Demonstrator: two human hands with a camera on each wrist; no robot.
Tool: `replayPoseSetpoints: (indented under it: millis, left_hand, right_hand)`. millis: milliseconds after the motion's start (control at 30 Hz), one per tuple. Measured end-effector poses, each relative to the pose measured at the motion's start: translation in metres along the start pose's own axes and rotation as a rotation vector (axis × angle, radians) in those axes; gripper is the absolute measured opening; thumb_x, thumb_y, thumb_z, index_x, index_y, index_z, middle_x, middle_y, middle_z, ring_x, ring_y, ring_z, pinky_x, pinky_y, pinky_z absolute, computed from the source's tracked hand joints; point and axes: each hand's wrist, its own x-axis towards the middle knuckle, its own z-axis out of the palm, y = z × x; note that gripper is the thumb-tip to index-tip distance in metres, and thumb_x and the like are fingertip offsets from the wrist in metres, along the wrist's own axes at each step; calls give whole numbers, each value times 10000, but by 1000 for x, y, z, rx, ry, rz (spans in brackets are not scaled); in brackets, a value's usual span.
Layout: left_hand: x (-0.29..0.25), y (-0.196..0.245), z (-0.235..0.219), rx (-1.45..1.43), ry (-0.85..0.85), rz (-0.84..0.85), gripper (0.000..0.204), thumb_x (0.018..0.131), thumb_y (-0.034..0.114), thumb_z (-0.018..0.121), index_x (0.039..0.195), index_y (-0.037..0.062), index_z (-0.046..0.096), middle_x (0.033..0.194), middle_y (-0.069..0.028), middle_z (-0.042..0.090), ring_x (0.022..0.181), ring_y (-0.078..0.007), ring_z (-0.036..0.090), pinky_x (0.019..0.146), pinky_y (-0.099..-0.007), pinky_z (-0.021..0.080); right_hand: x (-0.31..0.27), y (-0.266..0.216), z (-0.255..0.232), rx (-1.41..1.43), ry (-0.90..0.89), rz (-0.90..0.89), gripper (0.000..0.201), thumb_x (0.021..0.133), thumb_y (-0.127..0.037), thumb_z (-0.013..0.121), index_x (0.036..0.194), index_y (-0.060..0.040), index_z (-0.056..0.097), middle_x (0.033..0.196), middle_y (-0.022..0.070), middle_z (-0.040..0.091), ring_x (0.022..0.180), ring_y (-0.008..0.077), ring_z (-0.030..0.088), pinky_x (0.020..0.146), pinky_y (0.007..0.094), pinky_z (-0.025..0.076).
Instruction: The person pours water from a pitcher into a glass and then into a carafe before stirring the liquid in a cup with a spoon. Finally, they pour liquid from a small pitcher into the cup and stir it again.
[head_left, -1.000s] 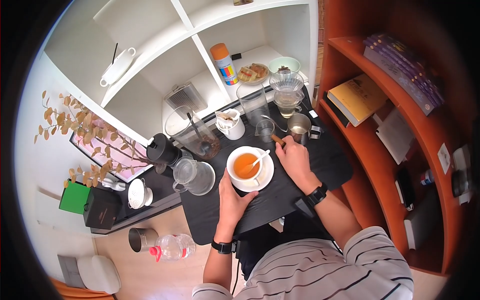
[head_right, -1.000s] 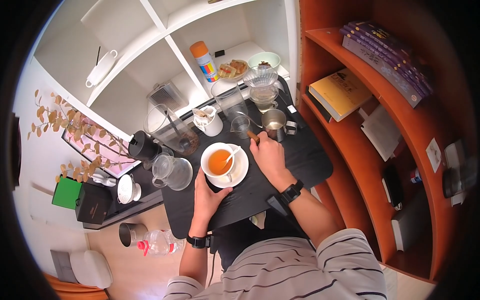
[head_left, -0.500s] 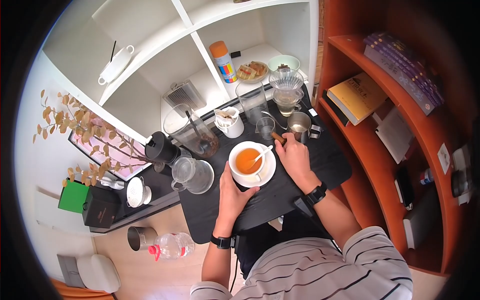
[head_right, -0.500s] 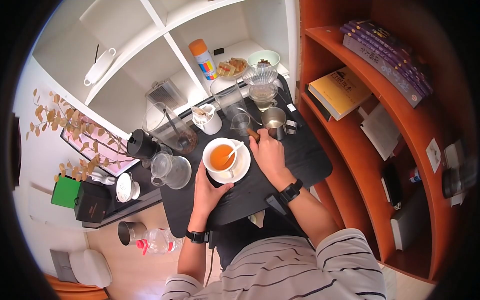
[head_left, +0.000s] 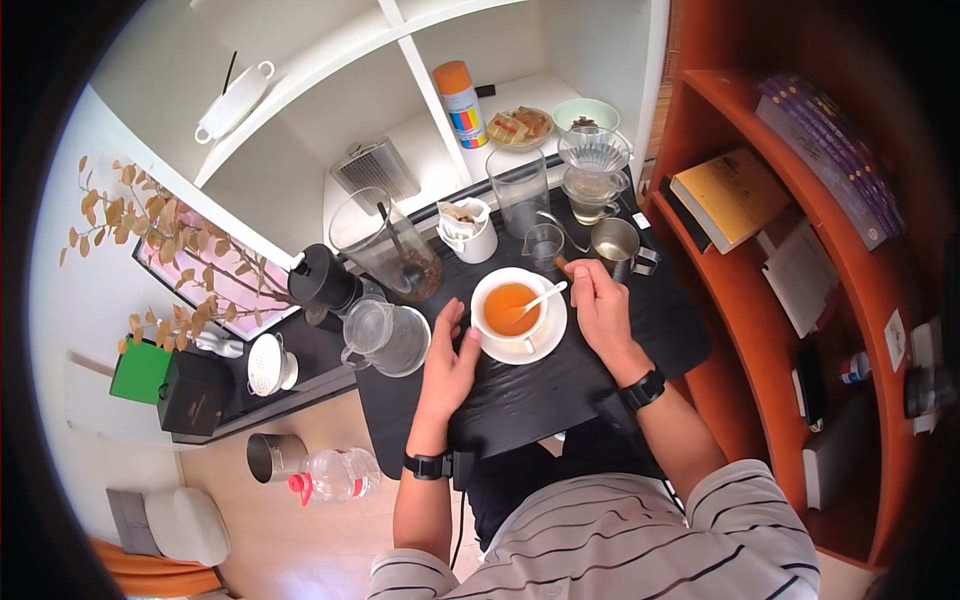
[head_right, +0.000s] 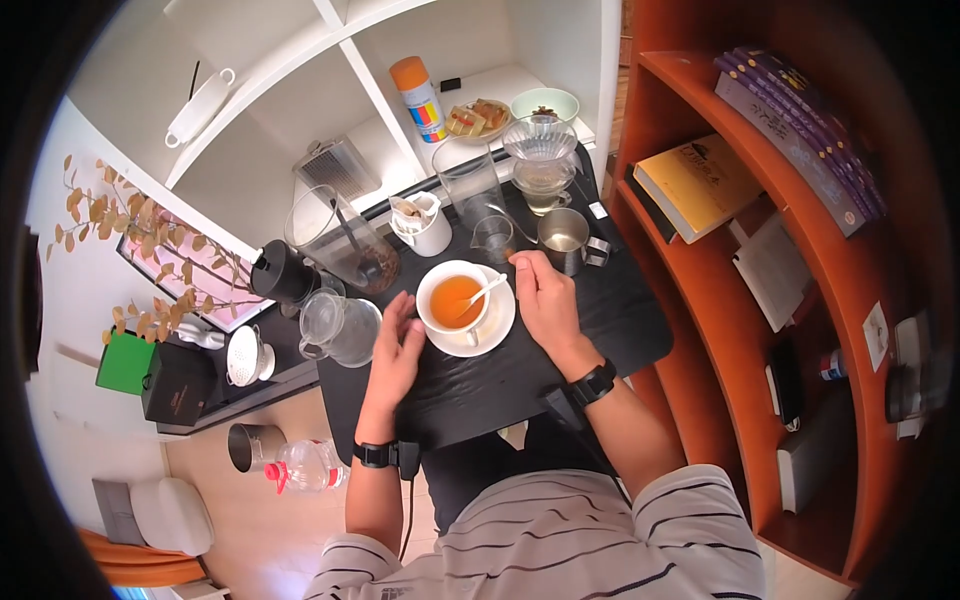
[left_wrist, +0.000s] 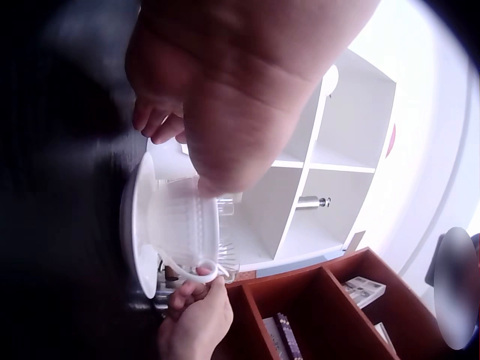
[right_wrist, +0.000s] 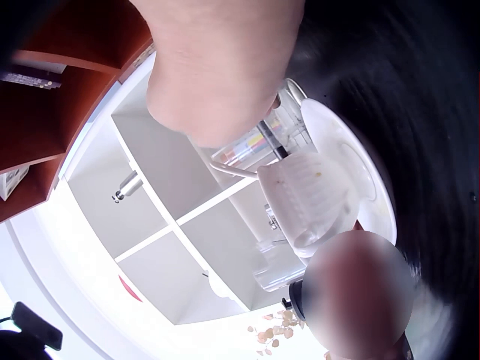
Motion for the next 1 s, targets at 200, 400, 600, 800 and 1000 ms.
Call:
replayPoseSetpoints:
  millis: [200,400,600,800,1000]
  left_hand:
    - [39,10,0,-214,124,-108,321,1157,210,487,1300,-27,648,1233,-122,709,1172,-180,652,1050,-333,502]
    - [74,-14,14,-409,122,-189,326,1164,253,480,1061,37,702,940,-15,702,856,-93,626,815,-264,507]
    - [94,-6,20,-465,86,-217,350,1142,264,528,898,62,677,770,24,615,700,-66,527,656,-240,430]
    - [100,-13,25,-498,63,-156,381,1134,283,553,815,91,631,684,61,530,614,-40,439,572,-228,341]
    - [100,-11,25,-530,42,-131,396,1133,280,553,780,106,601,661,76,479,595,-32,383,552,-235,290]
  right_hand:
    - [-1,-1,-2,45,-65,-44,216,1116,-165,552,1094,-14,706,683,103,628,618,196,656,609,354,512]
    - [0,-2,-5,92,-99,-68,246,1127,-181,526,1106,-17,707,676,56,613,625,140,624,610,318,493]
    - [0,-2,-5,95,-133,-74,260,1131,-192,523,1107,-6,704,687,49,620,634,134,625,621,306,495]
    - [0,3,-6,97,-163,-91,300,1137,-215,503,1056,1,695,688,48,620,639,131,625,615,298,487]
    - [1,11,-4,62,-153,-87,393,1148,-274,451,1009,4,691,681,48,619,604,120,591,579,286,454]
